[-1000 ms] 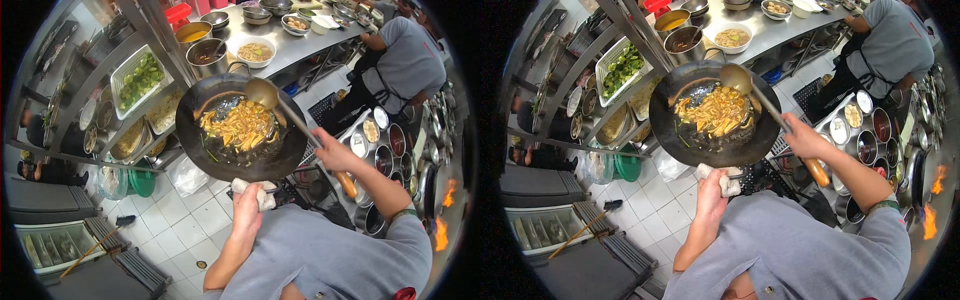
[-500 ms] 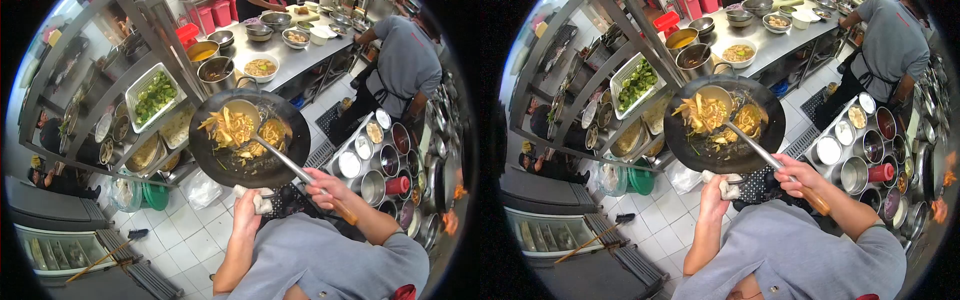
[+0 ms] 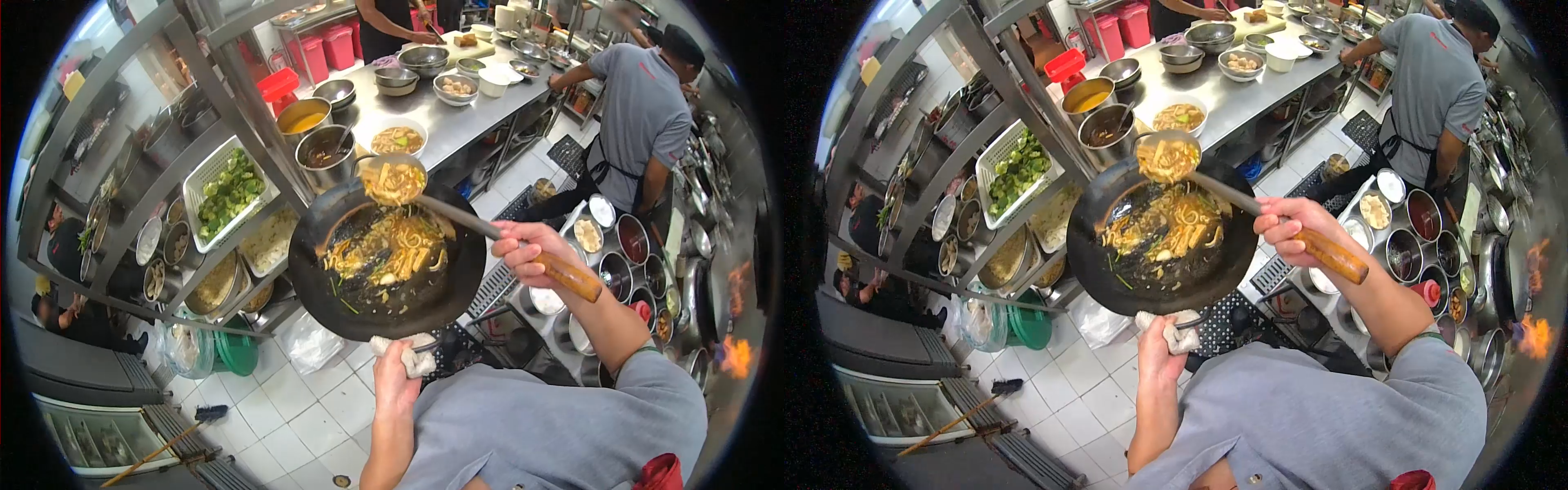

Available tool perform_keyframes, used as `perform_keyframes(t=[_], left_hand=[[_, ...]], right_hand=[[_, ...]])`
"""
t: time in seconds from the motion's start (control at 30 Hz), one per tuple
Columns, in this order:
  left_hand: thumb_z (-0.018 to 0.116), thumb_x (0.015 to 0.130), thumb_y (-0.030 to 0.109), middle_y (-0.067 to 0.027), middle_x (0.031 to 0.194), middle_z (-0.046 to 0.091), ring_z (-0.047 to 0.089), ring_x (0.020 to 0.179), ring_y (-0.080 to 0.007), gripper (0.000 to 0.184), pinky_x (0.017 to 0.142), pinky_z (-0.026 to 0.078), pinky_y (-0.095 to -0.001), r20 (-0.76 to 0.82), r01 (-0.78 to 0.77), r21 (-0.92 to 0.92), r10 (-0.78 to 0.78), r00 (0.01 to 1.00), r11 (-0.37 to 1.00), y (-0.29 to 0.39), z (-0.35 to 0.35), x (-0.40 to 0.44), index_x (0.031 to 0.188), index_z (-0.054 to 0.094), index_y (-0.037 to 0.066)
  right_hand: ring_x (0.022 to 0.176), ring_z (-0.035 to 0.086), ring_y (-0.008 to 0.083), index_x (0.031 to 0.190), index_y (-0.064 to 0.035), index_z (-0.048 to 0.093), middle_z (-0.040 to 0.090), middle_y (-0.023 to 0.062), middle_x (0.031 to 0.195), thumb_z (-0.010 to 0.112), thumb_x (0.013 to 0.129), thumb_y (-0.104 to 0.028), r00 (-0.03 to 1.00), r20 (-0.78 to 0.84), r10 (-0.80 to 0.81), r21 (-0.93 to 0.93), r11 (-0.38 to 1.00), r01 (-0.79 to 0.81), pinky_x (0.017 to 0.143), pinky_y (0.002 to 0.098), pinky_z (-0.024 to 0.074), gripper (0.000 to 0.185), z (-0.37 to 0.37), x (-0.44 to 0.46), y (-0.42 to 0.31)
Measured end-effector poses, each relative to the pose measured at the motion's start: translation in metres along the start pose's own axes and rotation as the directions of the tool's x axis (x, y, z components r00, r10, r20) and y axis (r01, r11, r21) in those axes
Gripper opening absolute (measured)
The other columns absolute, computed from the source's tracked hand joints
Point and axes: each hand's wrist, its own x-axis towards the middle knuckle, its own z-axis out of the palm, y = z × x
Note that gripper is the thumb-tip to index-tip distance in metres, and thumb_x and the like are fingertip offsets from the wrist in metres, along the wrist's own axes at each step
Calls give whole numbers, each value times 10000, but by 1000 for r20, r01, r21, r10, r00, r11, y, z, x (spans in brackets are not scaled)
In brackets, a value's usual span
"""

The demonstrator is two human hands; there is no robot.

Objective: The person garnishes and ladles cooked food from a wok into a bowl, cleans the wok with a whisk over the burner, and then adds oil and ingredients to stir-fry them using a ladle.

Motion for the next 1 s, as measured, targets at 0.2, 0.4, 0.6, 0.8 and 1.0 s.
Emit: perform_keyframes(t=[0.2,0.4,0.6,0.8,1.0], left_hand=[[557,887,15,-166,1024,641,671,909,-300,216,815,565,-460,-33,5,-35,-6,999,999,-2,17,-4,1086,561,-69],[517,894,54,-223,1027,658,667,950,-366,198,847,552,-502,-78,-11,16,12,997,1000,-7,19,-5,1030,584,-74],[548,867,46,-206,1011,646,672,920,-356,224,835,557,-513,-178,0,-15,-3,984,1000,-10,30,-9,1045,568,-89],[556,846,51,-211,1018,647,675,925,-375,223,804,561,-524,-225,-23,-16,19,974,1000,-9,47,-16,1029,569,-76],[551,856,67,-196,1003,675,680,920,-349,216,825,556,-504,-266,-9,20,14,964,1000,-9,41,-15,1028,605,-51]], right_hand=[[478,459,33,1078,-118,461,493,2,747,497,973,-63,986,-35,-160,-340,930,139,340,219,366,124,27,43,-74],[480,471,81,1252,-92,480,511,19,741,568,908,-59,895,-137,-425,-890,450,77,372,262,403,357,-6,130,-125],[570,600,272,1406,-74,408,616,141,795,592,871,-96,785,127,-607,-988,-150,43,539,407,493,566,-72,166,-143],[879,644,486,1420,-92,402,657,324,971,529,876,-96,760,168,-628,-886,-434,-162,789,538,502,559,-68,140,-129],[575,604,269,1435,-108,365,594,111,695,578,909,-120,751,263,-606,-961,-234,148,559,409,503,568,-87,133,-139]])
